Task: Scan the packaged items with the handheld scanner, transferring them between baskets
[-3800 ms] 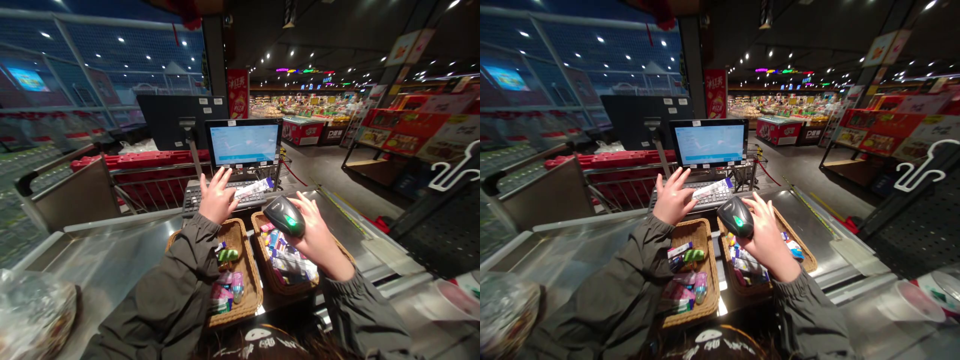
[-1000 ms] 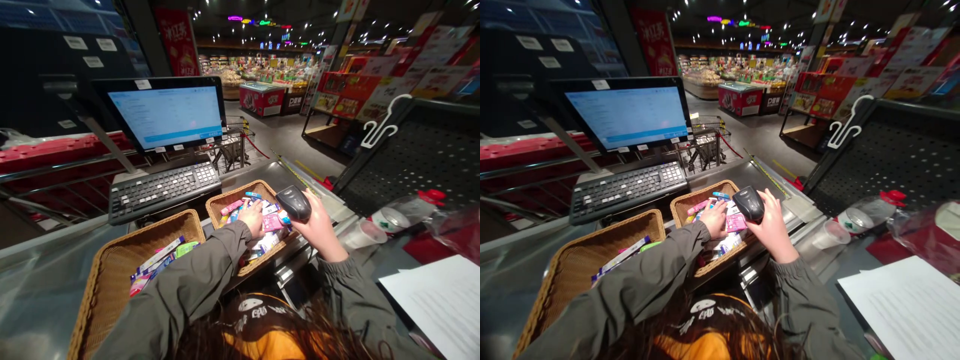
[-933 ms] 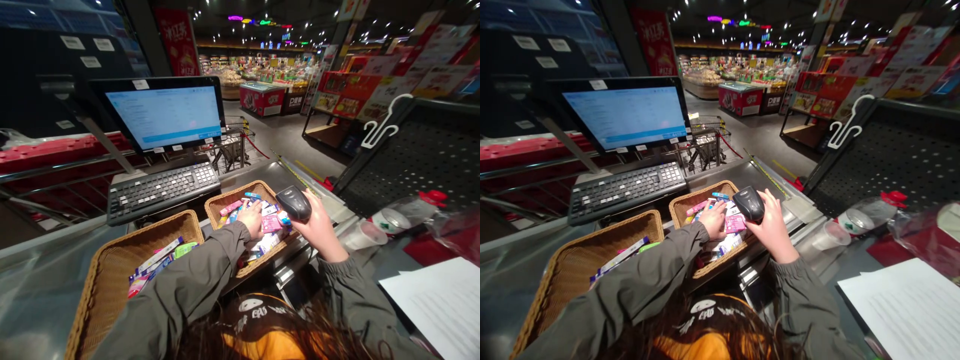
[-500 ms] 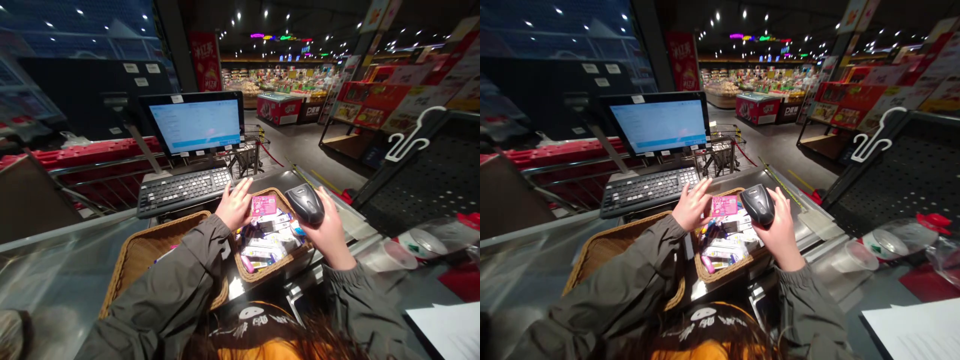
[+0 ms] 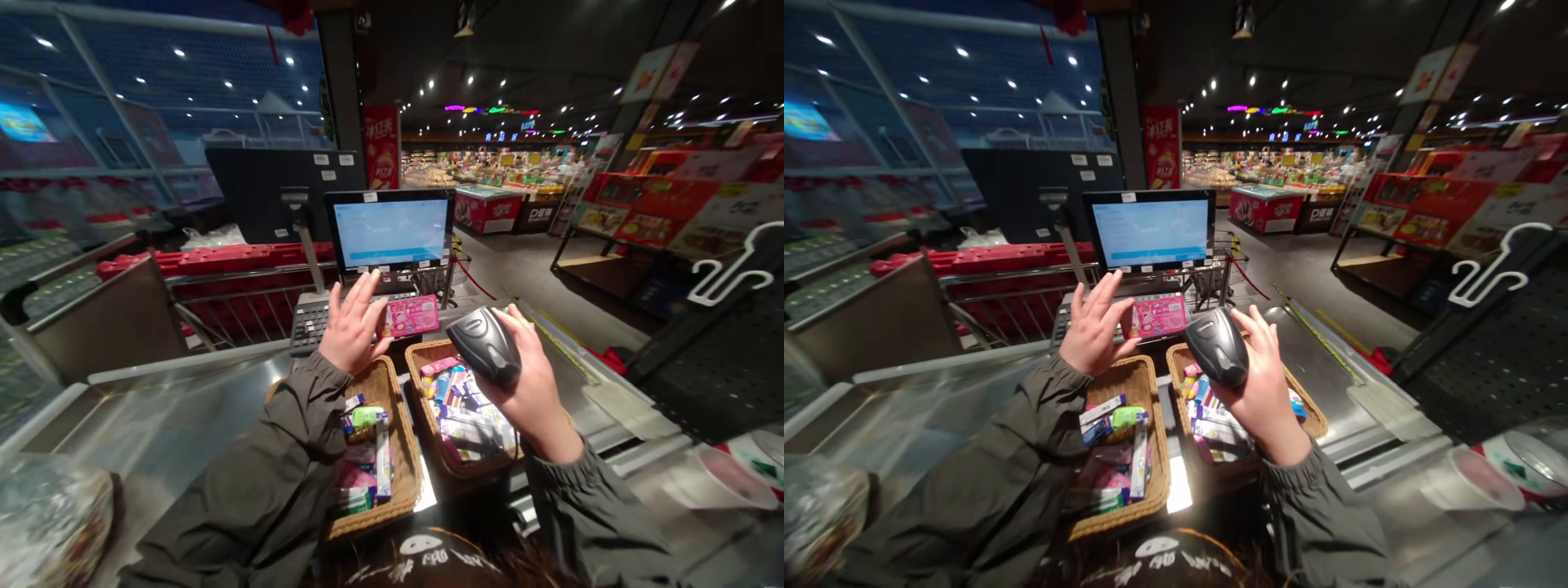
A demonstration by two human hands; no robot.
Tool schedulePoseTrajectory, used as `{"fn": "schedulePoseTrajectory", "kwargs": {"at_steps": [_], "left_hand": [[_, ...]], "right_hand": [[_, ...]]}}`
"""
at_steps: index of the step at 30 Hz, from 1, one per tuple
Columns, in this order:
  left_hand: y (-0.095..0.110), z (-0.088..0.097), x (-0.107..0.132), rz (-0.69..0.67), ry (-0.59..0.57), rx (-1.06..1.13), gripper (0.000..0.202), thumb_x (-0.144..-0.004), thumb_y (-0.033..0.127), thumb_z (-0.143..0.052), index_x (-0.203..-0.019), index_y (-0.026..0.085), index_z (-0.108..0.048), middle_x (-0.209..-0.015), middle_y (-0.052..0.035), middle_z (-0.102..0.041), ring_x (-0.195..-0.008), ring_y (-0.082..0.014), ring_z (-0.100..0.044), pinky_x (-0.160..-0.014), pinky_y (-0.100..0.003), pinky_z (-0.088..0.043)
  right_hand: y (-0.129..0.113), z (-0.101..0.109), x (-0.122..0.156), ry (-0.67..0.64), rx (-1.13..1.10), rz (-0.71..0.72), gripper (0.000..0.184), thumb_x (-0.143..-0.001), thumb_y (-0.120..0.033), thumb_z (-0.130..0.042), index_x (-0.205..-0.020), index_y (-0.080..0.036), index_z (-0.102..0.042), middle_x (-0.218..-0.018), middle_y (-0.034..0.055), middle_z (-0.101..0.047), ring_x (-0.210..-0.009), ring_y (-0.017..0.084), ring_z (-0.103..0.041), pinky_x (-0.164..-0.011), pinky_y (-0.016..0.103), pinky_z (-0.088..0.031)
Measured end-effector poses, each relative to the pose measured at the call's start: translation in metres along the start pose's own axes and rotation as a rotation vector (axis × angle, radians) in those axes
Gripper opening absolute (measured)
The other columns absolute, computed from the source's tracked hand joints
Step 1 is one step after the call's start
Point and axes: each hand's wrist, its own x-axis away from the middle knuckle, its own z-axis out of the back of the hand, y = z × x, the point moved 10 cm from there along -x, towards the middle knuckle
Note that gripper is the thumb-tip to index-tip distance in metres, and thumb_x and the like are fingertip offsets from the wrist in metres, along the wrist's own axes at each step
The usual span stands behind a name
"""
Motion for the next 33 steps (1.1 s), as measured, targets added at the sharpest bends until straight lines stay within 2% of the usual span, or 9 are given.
{"fn": "schedulePoseTrajectory", "kwargs": {"at_steps": [6,11,15,22,33], "left_hand": [[-0.026,0.012,0.018,0.035,0.001,-0.055,0.044,-0.085,0.042,-0.062,-0.122,0.017,-0.057,-0.16,-0.0207,-0.027,-0.15,-0.032,-0.025,-0.122,-0.058,-0.009],[-0.038,0.017,0.029,0.022,0.039,-0.062,0.046,-0.084,0.041,-0.064,-0.122,0.016,-0.058,-0.158,-0.0225,-0.028,-0.148,-0.0333,-0.028,-0.122,-0.058,-0.01],[-0.045,0.021,0.037,0.017,0.079,-0.036,0.047,-0.082,0.039,-0.067,-0.121,0.014,-0.059,-0.158,-0.0229,-0.03,-0.147,-0.0347,-0.031,-0.122,-0.058,-0.009],[-0.052,0.024,0.045,0.029,0.067,0.009,0.049,-0.078,0.036,-0.071,-0.122,0.016,-0.059,-0.159,-0.0212,-0.03,-0.147,-0.0365,-0.031,-0.122,-0.058,-0.006],[-0.056,0.015,0.064,0.057,-0.03,-0.002,0.05,-0.081,0.041,-0.068,-0.123,0.015,-0.059,-0.159,-0.0199,-0.029,-0.148,-0.0351,-0.027,-0.122,-0.06,-0.002]], "right_hand": [[-0.025,-0.035,-0.011,-0.075,0.011,0.039,0.055,-0.083,-0.036,-0.061,-0.134,-0.02,-0.05,-0.147,0.019,-0.044,-0.148,0.043,-0.023,-0.116,0.071,-0.02],[-0.042,-0.052,-0.014,-0.121,-0.002,0.047,0.049,-0.08,-0.031,-0.061,-0.127,-0.019,-0.055,-0.146,0.0191,-0.045,-0.147,0.044,-0.024,-0.112,0.074,-0.024],[-0.052,-0.058,-0.013,-0.15,-0.005,0.053,0.047,-0.079,-0.03,-0.062,-0.125,-0.017,-0.057,-0.145,0.0195,-0.046,-0.147,0.044,-0.025,-0.112,0.073,-0.025],[-0.061,-0.064,-0.011,-0.18,-0.016,0.079,0.053,-0.081,-0.031,-0.06,-0.131,-0.017,-0.053,-0.143,0.019,-0.05,-0.146,0.044,-0.027,-0.112,0.074,-0.024],[-0.063,-0.074,-0.005,-0.211,-0.043,0.057,0.047,-0.077,-0.026,-0.062,-0.124,-0.019,-0.057,-0.143,0.0181,-0.049,-0.146,0.044,-0.026,-0.113,0.073,-0.023]]}}
